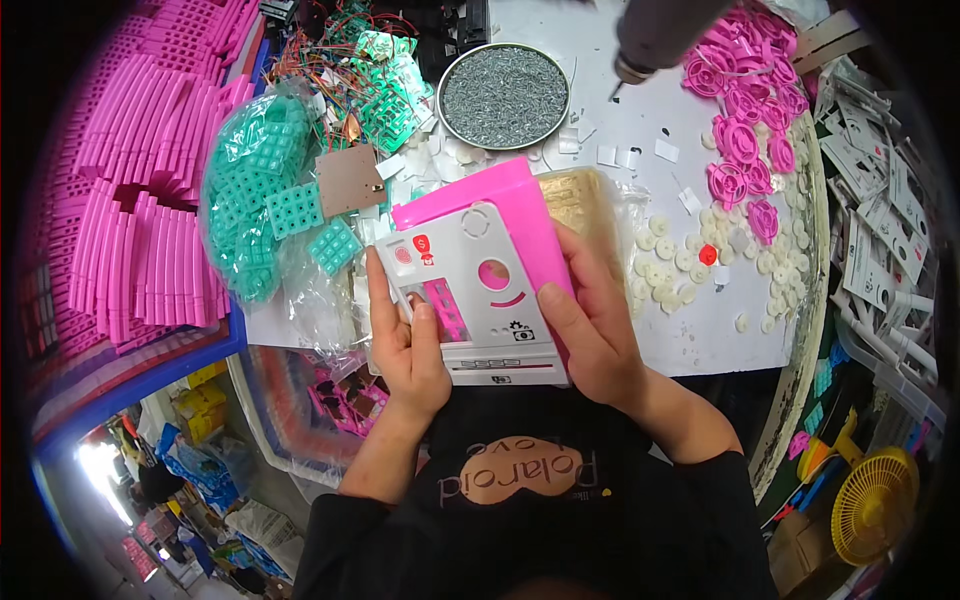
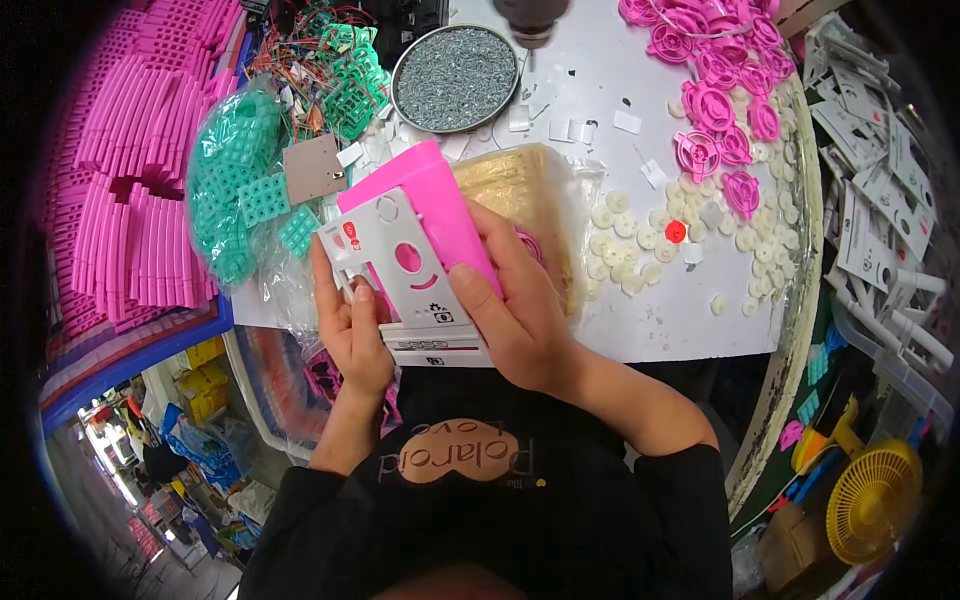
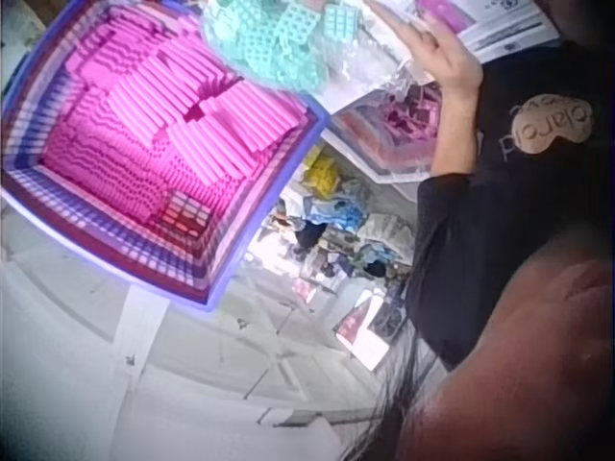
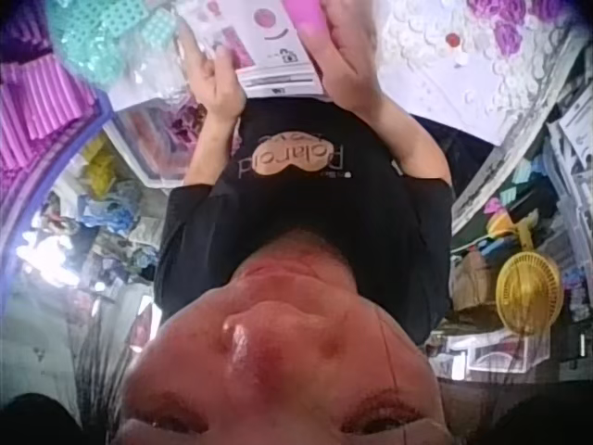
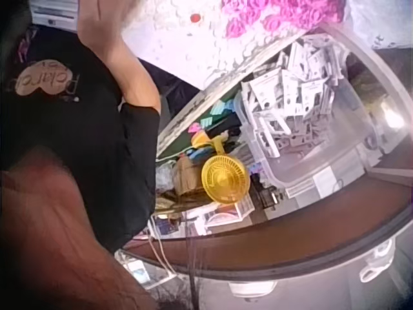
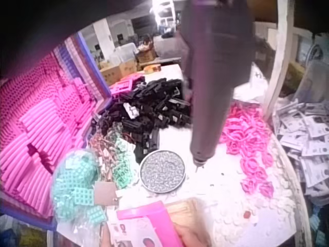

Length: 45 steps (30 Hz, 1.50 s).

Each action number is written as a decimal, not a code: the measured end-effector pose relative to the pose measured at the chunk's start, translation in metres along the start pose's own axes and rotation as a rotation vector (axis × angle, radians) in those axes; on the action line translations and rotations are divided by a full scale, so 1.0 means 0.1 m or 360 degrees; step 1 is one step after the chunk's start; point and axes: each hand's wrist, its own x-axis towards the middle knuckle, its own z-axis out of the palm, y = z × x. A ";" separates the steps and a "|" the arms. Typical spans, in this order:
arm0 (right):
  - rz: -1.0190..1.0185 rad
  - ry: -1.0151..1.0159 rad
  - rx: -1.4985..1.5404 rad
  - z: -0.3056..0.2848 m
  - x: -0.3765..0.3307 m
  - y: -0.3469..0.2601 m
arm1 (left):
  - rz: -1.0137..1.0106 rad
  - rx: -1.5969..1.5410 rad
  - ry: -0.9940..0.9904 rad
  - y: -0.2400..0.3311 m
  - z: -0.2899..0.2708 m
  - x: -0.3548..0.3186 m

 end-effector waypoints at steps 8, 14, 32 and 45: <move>-0.0215 -0.0051 -0.0219 -0.03 -0.05 0.07 | -0.0011 0.0142 -0.0003 0.02 -0.01 -0.02; -0.0145 -0.0187 -0.0279 -0.03 -0.04 0.04 | 0.0021 0.0167 0.0025 0.04 -0.05 -0.07; -0.0233 -0.0264 -0.0550 -0.06 0.02 0.06 | 0.0054 0.0318 0.0053 0.10 -0.10 -0.10; 0.0250 -0.0163 0.0548 -0.02 0.04 0.15 | 0.0087 0.0392 0.0044 0.13 -0.23 0.04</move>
